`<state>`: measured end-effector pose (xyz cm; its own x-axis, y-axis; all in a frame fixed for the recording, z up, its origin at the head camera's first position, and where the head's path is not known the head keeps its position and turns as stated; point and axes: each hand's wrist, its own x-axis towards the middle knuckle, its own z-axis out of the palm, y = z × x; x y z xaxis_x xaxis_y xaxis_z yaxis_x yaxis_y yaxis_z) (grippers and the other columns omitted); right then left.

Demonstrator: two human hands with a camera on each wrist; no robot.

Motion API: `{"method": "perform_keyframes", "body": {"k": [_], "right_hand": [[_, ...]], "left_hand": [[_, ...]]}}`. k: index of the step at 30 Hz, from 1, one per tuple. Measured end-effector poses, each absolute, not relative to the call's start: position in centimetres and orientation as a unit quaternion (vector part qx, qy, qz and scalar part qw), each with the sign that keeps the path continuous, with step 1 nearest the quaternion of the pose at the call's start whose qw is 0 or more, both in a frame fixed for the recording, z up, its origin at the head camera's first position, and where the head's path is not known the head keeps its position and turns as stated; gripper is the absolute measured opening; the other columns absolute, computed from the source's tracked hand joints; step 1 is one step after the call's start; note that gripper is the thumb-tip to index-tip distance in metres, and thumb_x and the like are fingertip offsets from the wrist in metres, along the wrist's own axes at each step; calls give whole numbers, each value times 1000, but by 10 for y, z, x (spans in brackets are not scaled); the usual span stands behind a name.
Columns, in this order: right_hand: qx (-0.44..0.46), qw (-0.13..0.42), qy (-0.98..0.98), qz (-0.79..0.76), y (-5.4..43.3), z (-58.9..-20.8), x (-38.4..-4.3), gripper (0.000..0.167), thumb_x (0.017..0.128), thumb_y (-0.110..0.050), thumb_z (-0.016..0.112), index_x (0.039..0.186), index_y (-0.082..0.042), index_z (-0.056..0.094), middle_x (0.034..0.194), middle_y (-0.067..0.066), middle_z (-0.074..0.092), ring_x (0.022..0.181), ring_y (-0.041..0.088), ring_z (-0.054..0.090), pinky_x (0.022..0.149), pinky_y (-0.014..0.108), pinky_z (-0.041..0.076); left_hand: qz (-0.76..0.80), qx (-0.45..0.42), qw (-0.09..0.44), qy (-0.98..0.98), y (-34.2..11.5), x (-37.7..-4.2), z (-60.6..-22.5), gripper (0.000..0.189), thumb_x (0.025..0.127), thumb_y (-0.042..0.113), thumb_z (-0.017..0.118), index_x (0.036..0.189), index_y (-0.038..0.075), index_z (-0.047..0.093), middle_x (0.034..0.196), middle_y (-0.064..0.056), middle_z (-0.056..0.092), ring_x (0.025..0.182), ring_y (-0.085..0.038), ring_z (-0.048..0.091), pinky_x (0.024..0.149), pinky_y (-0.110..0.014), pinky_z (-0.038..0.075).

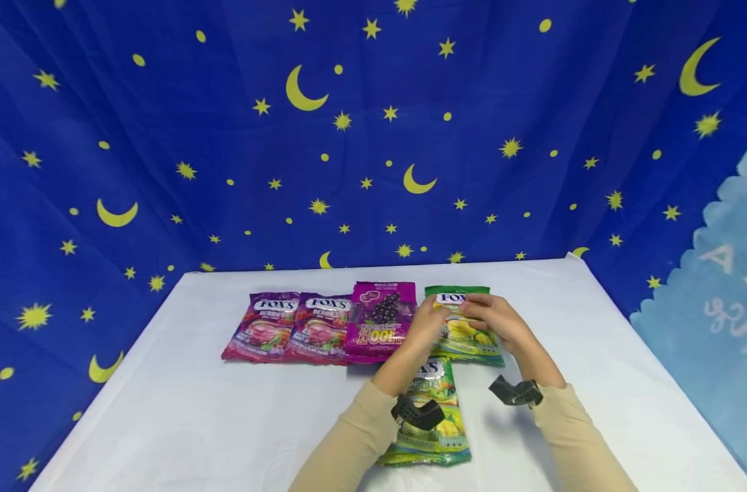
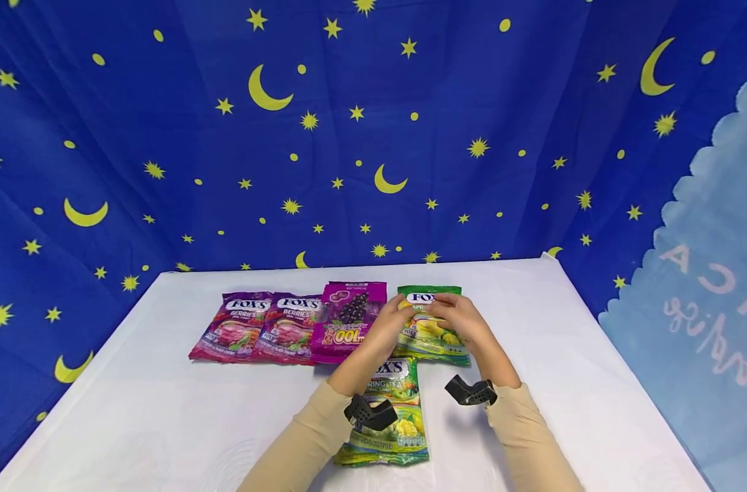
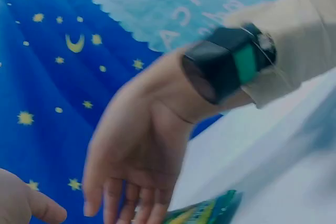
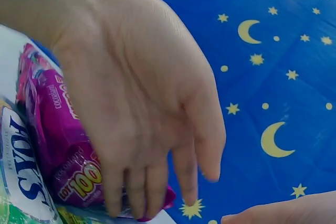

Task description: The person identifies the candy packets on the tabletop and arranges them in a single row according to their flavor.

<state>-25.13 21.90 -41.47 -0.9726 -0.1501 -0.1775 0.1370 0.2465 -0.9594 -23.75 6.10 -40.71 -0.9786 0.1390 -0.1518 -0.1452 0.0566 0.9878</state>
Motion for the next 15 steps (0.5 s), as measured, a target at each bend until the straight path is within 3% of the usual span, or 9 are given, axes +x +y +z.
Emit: {"method": "perform_keyframes", "body": {"k": [7,15], "right_hand": [[40,112,816,-566,233,-417,-256,60,99,-19,54,143,13,31,143,32,36,125,42,45,97,45,46],[116,158,826,-528,259,-423,-262,64,95,-19,57,142,15,31,138,33,41,123,41,47,90,40,51]], "left_hand": [[713,-60,108,690,77,-242,-415,69,90,14,56,147,-3,23,140,-26,40,119,-39,46,104,-49,35],[703,-108,158,685,79,-243,-414,80,86,20,62,150,3,16,137,-27,39,123,-39,40,107,-52,28]]}}
